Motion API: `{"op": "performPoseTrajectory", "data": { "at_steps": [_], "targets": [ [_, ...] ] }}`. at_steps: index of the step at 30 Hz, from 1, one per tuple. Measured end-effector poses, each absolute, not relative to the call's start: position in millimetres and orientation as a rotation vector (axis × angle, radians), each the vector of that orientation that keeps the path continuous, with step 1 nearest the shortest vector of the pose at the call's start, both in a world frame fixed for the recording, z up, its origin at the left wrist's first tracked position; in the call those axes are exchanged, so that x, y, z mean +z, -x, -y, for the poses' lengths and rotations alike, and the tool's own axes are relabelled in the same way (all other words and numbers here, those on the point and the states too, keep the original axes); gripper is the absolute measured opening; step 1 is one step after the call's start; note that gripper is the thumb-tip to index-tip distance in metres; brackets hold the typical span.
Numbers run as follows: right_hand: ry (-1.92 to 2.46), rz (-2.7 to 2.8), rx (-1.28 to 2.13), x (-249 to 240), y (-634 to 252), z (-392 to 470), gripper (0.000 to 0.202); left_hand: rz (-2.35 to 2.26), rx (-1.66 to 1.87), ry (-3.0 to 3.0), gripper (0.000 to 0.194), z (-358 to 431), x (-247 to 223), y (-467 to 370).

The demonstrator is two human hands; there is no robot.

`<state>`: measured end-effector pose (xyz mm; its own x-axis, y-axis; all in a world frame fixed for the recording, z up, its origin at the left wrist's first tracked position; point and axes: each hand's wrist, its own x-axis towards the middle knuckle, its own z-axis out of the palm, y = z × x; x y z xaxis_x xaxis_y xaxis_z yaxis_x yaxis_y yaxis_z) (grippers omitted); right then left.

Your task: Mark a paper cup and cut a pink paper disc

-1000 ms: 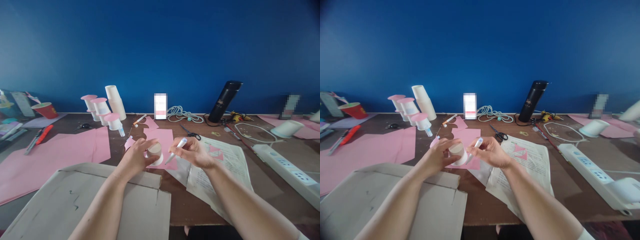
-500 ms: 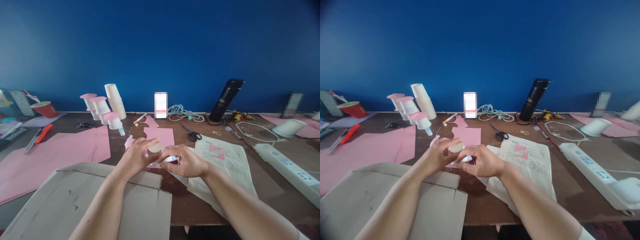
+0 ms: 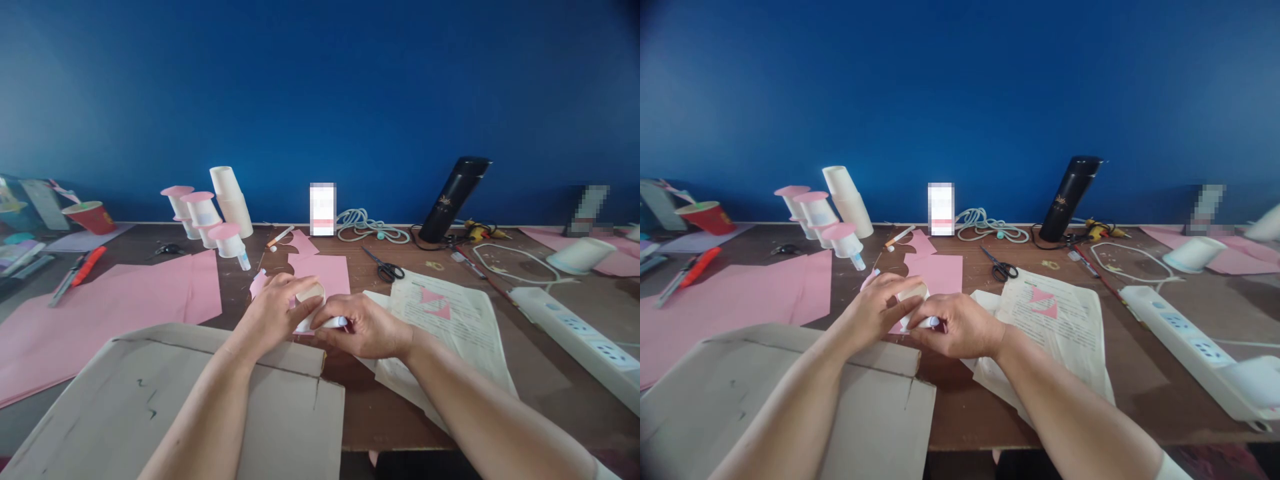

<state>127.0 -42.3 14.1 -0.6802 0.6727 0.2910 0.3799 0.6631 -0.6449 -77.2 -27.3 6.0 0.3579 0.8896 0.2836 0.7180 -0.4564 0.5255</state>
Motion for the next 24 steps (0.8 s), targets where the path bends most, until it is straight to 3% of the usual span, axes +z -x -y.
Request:
{"op": "performPoseTrajectory", "data": {
  "at_steps": [24],
  "targets": [
    [0.882,2.410,0.823,24.4,-131.7,43.9,0.017,-1.442,0.764,-2.310,0.045,29.0,9.0,75.9]
  ]
}}
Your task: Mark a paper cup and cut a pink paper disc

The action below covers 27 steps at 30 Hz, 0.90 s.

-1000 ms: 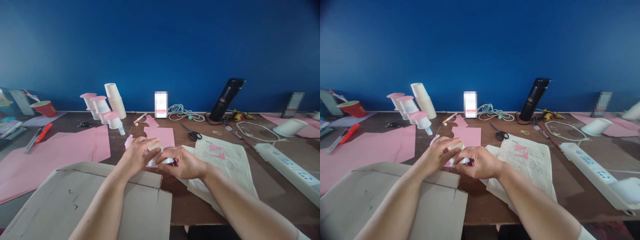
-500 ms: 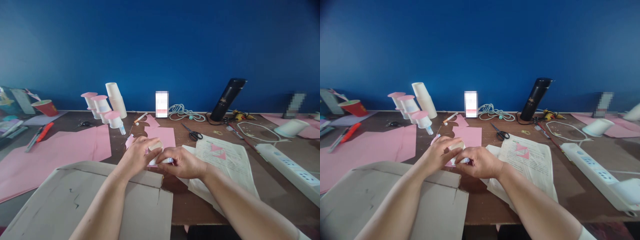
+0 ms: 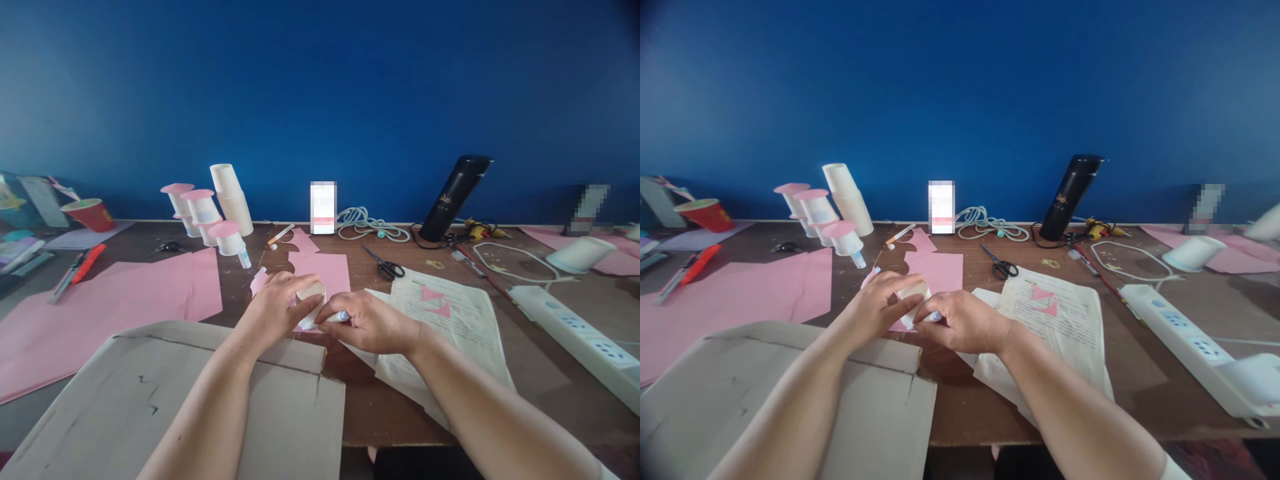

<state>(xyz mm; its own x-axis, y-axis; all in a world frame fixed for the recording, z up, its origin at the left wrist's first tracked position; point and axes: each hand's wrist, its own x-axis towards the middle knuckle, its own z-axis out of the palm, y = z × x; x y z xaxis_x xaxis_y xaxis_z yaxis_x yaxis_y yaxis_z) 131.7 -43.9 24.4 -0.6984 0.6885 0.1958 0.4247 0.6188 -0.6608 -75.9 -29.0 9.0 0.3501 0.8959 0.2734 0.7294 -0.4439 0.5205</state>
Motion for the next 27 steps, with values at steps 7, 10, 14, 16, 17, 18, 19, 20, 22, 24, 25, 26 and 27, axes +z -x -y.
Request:
{"op": "performPoseTrajectory", "data": {
  "at_steps": [7,10,14,16,17,18,19,20,22,24,25,26,27],
  "targets": [
    [0.913,2.380,0.871,28.9,-139.8,39.5,0.014,-1.423,0.736,-2.301,0.045,29.2,10.3,76.2],
    [0.950,2.364,0.909,30.7,-144.9,36.4,0.015,-1.412,0.739,-2.290,0.046,29.2,10.1,76.6],
    [1.062,2.318,1.034,31.6,-151.1,32.7,0.025,-1.408,0.755,-2.283,0.048,29.5,10.6,76.8],
    [1.099,2.288,1.091,31.0,-153.1,31.0,0.030,-1.412,0.754,-2.287,0.049,29.5,10.5,76.8],
    [1.103,2.272,1.109,30.7,-153.8,30.1,0.031,-1.414,0.754,-2.292,0.049,29.4,10.4,76.9],
    [1.101,2.258,1.124,30.4,-154.4,29.3,0.032,-1.415,0.754,-2.297,0.049,29.4,10.2,76.9],
    [1.098,2.246,1.138,30.2,-154.9,28.5,0.033,-1.415,0.756,-2.301,0.049,29.3,10.0,77.0],
    [1.097,2.238,1.150,30.2,-155.4,27.9,0.033,-1.414,0.758,-2.305,0.049,29.3,10.0,77.0],
    [1.101,2.225,1.163,30.4,-156.6,26.8,0.033,-1.414,0.754,-2.305,0.049,29.5,10.1,76.9],
    [1.117,2.217,1.162,30.4,-158.2,25.6,0.032,-1.420,0.750,-2.291,0.049,29.9,10.6,76.6],
    [1.125,2.213,1.161,30.2,-159.2,24.9,0.032,-1.425,0.751,-2.282,0.049,30.2,10.9,76.5],
    [1.133,2.207,1.161,29.8,-160.3,24.1,0.032,-1.428,0.753,-2.275,0.049,30.5,11.2,76.3],
    [1.140,2.199,1.162,29.2,-161.4,23.1,0.032,-1.428,0.755,-2.272,0.049,30.7,11.3,76.1]
  ]
}}
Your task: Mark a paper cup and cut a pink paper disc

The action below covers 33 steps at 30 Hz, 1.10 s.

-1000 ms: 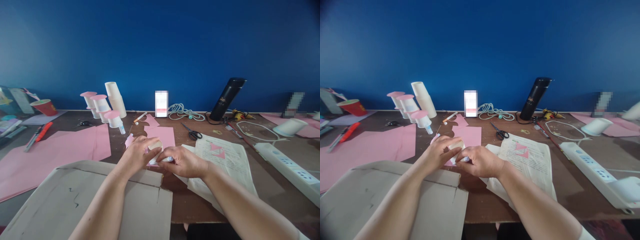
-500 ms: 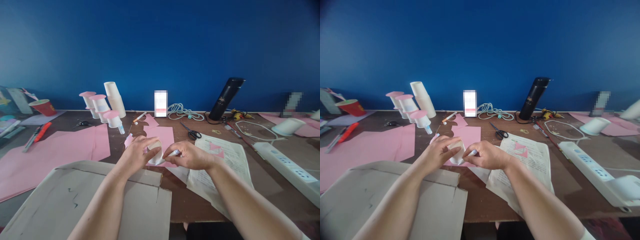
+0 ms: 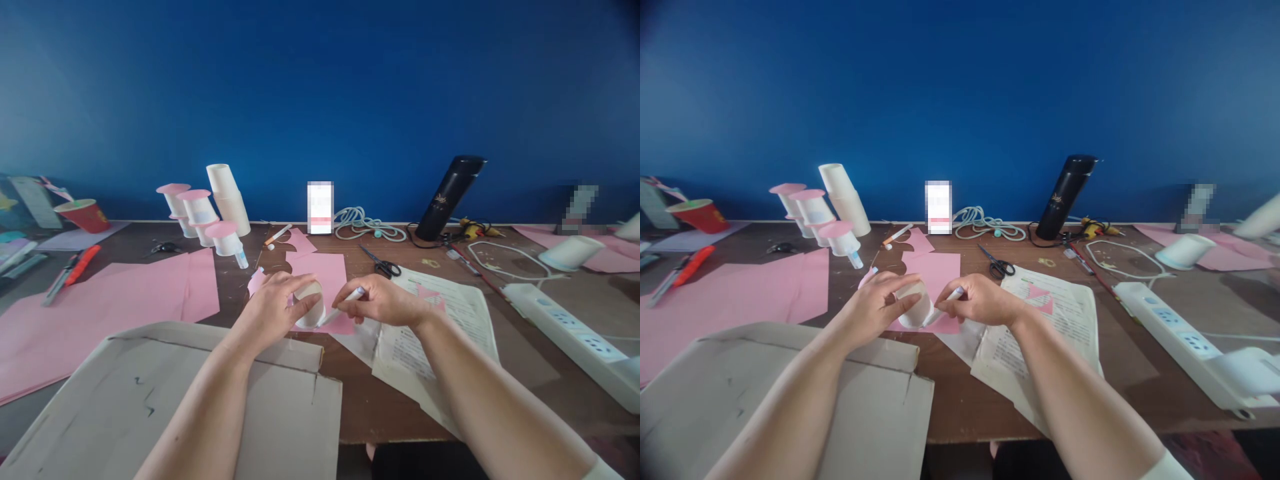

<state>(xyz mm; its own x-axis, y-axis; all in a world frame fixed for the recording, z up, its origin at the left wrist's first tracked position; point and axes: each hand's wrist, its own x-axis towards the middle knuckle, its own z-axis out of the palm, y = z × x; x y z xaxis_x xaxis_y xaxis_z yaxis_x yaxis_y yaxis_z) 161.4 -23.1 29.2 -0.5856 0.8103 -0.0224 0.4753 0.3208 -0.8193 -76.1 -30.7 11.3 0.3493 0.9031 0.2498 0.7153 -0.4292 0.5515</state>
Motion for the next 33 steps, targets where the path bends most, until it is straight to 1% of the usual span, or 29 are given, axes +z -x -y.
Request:
{"op": "performPoseTrajectory", "data": {
  "at_steps": [9,21,28,33],
  "targets": [
    [1.214,2.128,1.150,22.6,-169.8,13.5,0.037,-1.422,0.758,-2.273,0.047,31.5,11.7,75.5],
    [1.247,1.932,1.212,9.5,-172.4,1.5,0.032,-1.408,0.747,-2.289,0.048,30.7,9.9,76.7],
    [1.287,1.868,1.144,5.4,-173.5,-2.2,0.030,-1.391,0.756,-2.278,0.048,30.9,10.3,76.9],
    [1.255,1.832,1.163,1.1,-172.7,-4.7,0.030,-1.403,0.743,-2.273,0.048,31.8,11.7,76.1]
  ]
}}
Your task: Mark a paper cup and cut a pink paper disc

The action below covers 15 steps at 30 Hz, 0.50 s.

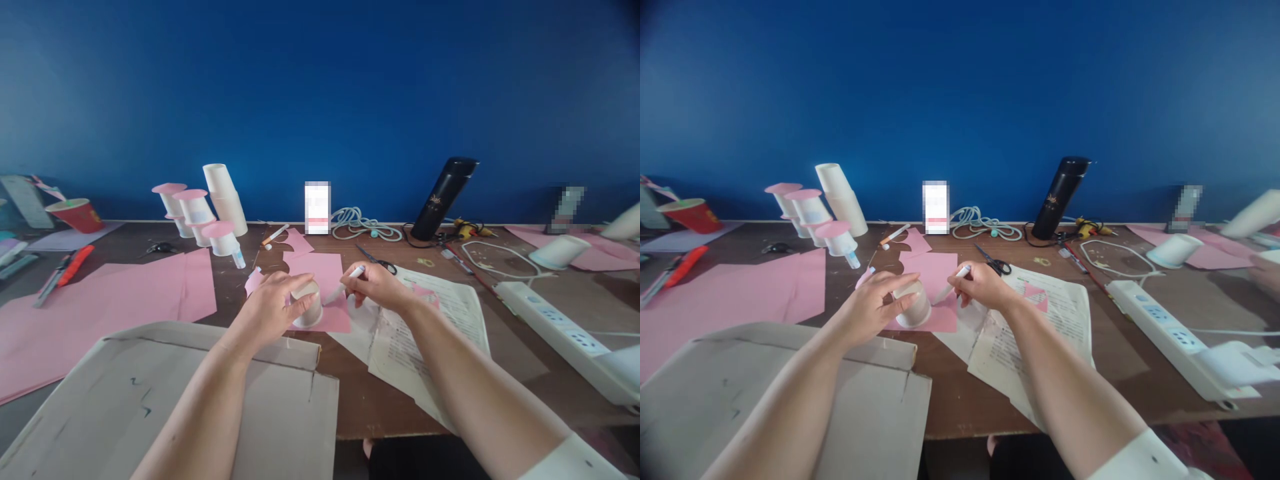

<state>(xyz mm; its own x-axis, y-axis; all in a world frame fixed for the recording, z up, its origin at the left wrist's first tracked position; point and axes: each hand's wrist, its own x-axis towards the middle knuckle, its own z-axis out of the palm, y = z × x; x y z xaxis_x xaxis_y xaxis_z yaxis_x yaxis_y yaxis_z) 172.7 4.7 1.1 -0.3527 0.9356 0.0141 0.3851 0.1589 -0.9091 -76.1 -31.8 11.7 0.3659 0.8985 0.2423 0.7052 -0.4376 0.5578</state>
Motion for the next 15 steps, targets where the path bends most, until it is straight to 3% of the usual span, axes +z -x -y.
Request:
{"op": "performPoseTrajectory", "data": {
  "at_steps": [15],
  "targets": [
    [1.261,1.773,1.028,-12.5,-164.8,-8.9,0.032,-1.396,0.747,-2.263,0.048,32.4,12.2,76.1]
  ]
}}
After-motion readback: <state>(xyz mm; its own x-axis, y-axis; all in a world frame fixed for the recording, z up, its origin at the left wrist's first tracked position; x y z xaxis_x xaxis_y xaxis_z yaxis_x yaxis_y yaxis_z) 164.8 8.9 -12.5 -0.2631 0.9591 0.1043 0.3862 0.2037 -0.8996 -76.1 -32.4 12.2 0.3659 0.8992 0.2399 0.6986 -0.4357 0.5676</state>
